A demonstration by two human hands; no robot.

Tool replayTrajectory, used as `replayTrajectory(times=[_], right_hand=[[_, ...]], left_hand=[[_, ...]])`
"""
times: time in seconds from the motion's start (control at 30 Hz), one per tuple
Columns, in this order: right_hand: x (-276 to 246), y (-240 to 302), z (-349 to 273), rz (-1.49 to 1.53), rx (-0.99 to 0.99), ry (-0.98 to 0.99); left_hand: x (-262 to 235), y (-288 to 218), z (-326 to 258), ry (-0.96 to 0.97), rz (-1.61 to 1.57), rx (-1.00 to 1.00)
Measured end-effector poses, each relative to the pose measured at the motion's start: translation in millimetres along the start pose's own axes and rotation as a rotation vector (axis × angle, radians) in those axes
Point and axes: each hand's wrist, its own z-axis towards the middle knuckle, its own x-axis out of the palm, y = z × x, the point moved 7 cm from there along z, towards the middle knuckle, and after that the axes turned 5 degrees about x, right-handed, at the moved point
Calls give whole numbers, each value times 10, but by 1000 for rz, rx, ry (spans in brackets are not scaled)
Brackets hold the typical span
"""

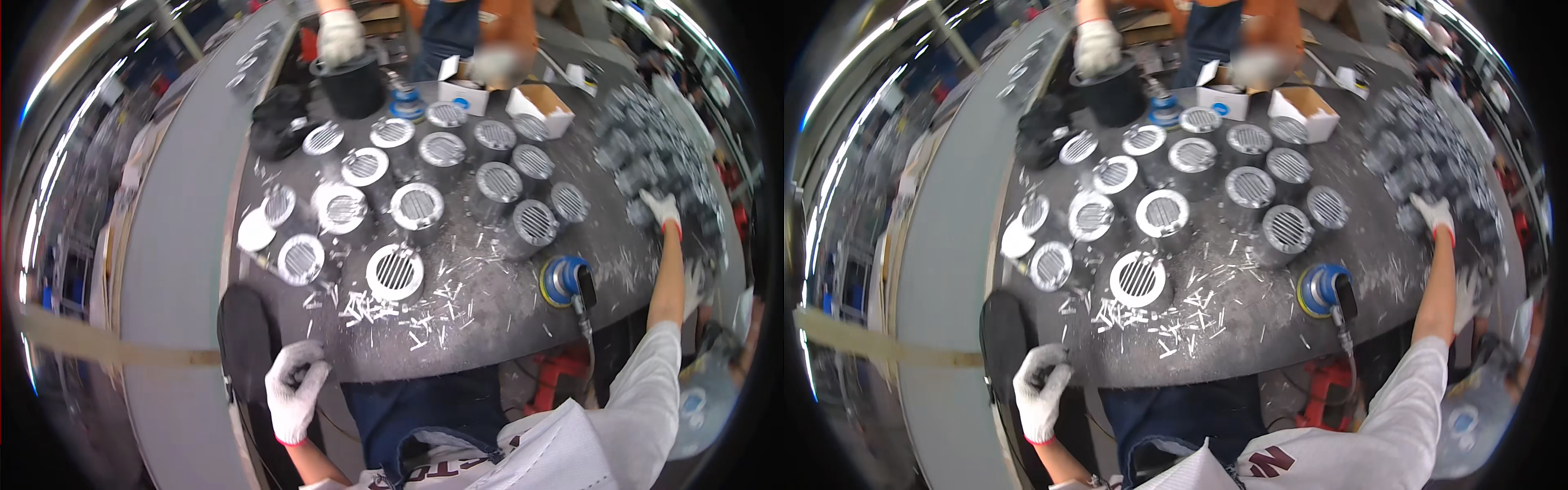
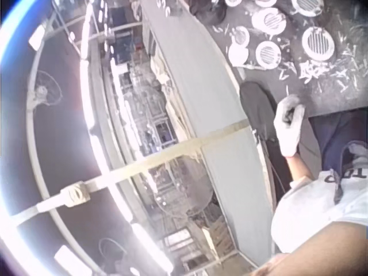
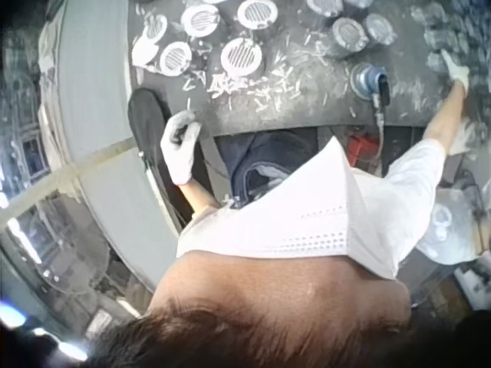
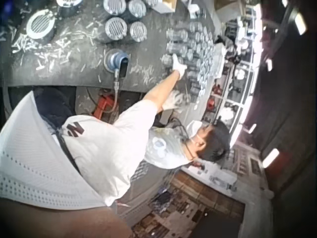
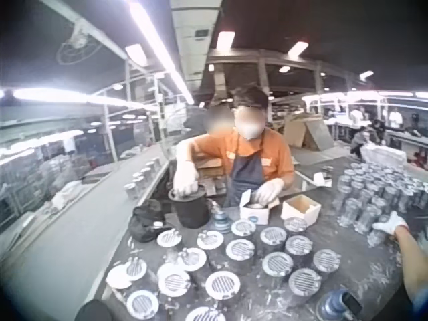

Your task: The person cleans and deburrs metal cylindrical housings by scraping between their grates with a pick tool, then sands the housings using a handheld rotary sander.

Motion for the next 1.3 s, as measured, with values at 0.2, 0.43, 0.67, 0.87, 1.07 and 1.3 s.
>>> replayTrajectory(times=[0.2,0.43,0.67,0.87,1.07,1.3], right_hand=[[-130,318,-702,-116,47,-40],[-935,768,-1494,-116,-185,-236],[-1570,2000,-3798,344,-544,-258],[-1334,2773,-5397,572,-992,-223],[-941,2833,-6159,528,-1314,110],[-299,2367,-5638,1205,-583,765]], left_hand=[[-202,-32,-194,-21,15,182],[-371,101,-10,58,-344,182],[870,-547,340,734,-559,82],[1559,-523,161,898,-1131,-255],[1359,-446,384,239,-1531,-359],[1197,-147,477,49,-1772,-363]])
